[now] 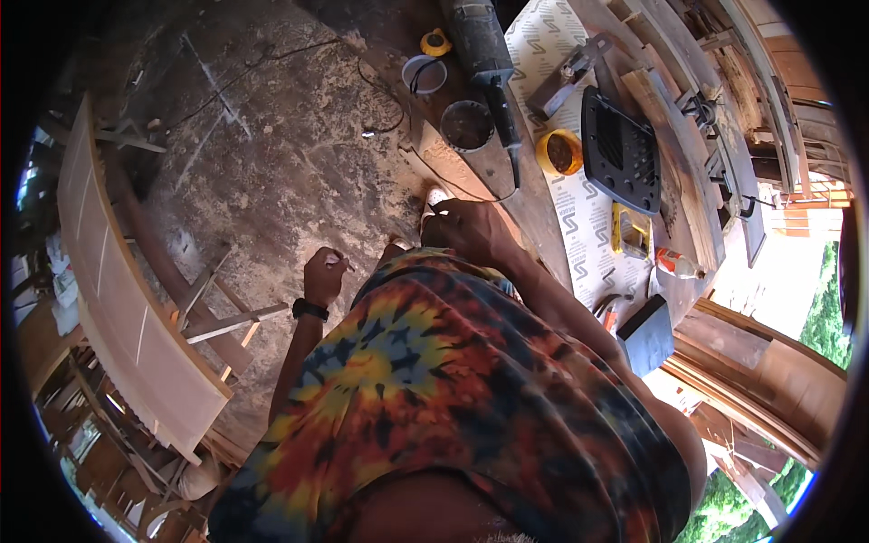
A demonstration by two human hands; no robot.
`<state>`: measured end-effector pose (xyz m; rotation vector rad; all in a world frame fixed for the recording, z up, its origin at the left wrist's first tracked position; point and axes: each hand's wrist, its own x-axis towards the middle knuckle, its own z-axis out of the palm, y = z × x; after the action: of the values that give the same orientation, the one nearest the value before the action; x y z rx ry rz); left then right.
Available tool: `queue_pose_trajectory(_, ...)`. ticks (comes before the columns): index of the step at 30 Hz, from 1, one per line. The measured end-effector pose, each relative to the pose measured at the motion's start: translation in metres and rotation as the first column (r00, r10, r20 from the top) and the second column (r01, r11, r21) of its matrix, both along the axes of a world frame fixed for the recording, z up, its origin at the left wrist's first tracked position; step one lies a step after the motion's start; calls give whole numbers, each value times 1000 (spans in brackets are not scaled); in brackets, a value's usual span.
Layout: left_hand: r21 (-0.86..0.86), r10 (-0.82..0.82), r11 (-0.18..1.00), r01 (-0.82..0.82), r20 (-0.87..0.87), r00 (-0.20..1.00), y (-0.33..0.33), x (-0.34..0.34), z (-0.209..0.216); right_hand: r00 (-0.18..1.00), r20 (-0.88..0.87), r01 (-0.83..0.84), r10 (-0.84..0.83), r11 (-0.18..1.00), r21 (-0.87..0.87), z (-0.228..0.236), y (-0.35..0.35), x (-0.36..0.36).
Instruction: The person is assembling a black plastic component, possibly for furniture or equipment, using a hammer and screws.
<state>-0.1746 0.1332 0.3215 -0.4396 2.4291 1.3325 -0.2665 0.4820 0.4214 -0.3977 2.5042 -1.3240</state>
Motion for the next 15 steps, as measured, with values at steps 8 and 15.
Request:
queue_pose_trajectory(8,142,243,963,-228,-100,965,-16,-89,28,997,61,-44,41,998,39,7,18,-46)
queue_pose_trajectory(15,308,237,929,-207,-65,969,41,-161,57,999,-43,0,2,998,65,1,49,-85)
